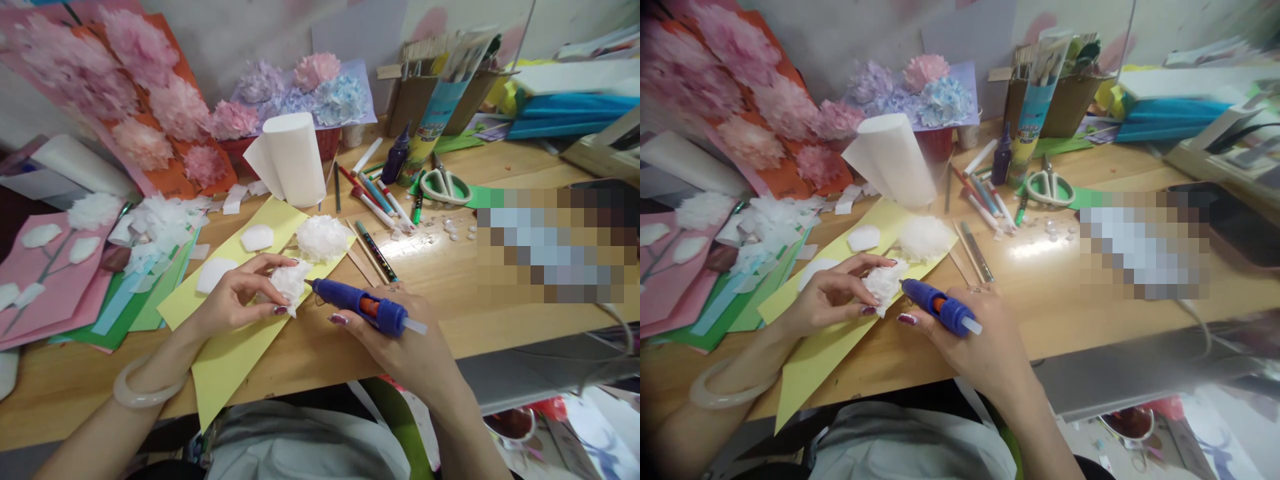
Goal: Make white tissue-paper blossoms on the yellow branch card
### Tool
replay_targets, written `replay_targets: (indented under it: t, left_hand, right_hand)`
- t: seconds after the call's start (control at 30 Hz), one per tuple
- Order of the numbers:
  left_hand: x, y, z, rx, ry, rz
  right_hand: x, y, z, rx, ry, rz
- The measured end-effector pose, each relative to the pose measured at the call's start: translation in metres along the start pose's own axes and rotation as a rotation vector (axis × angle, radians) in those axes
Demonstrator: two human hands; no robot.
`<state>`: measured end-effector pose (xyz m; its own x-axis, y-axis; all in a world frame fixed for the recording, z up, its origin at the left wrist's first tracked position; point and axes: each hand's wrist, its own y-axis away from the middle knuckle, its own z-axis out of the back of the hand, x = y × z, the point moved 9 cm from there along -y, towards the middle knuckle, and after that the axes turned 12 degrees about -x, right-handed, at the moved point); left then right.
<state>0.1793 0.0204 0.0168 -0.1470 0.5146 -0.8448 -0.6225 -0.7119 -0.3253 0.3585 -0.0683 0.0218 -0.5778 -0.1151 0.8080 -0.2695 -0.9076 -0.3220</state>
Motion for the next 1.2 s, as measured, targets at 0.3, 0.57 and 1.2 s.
replay_targets:
  t: [0.3,0.57,1.2]
  left_hand:
    - [0.002,0.0003,0.0012,0.002,0.038,0.004]
    - [0.0018,-0.0007,0.003,-0.019,-0.006,0.001]
    - [0.0023,-0.0015,0.0035,-0.018,-0.013,0.005]
  right_hand:
    - [-0.0024,-0.0025,0.0023,-0.035,0.032,0.002]
    - [-0.0012,-0.0024,-0.0005,-0.034,-0.015,-0.014]
    - [0.0023,0.0053,-0.0013,0.054,-0.077,-0.004]
